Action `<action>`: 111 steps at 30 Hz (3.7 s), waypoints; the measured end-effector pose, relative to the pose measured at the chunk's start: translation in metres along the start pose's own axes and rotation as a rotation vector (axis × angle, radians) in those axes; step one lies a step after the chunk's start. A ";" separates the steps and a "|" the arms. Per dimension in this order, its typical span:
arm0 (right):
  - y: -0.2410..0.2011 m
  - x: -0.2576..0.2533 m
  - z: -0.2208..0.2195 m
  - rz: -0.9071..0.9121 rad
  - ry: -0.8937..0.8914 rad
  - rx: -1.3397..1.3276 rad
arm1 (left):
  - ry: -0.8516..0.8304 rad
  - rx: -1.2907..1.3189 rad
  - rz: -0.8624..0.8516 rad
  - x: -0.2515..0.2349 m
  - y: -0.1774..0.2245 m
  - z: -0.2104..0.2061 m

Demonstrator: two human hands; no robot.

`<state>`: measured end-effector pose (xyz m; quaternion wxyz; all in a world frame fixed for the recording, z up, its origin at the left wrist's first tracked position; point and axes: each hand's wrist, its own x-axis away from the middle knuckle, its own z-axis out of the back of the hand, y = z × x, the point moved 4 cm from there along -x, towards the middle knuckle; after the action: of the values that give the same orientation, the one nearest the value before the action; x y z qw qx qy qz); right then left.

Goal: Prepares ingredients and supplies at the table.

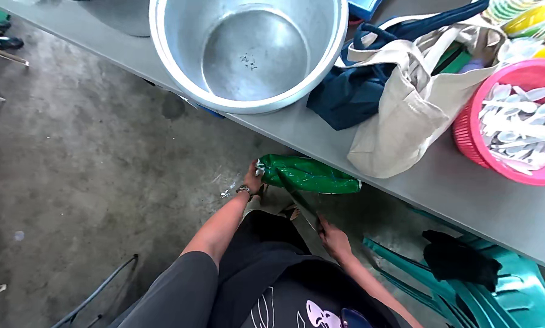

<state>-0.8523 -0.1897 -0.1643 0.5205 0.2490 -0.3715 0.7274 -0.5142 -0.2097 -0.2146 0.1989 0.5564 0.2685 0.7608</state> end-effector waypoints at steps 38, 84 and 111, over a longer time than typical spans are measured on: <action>-0.025 -0.016 0.032 0.282 -0.020 -0.477 | 0.026 0.018 0.013 0.008 -0.012 -0.002; 0.119 0.080 0.010 -0.043 0.049 -0.353 | -0.344 -1.191 -0.343 0.044 0.062 -0.140; 0.106 -0.003 0.260 0.068 -0.401 0.234 | -0.116 -0.726 -0.256 0.050 0.041 -0.113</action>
<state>-0.9576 -0.4188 -0.0402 0.3791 0.4343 -0.3888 0.7186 -0.6368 -0.2326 -0.1788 0.4910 0.4538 0.0376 0.7427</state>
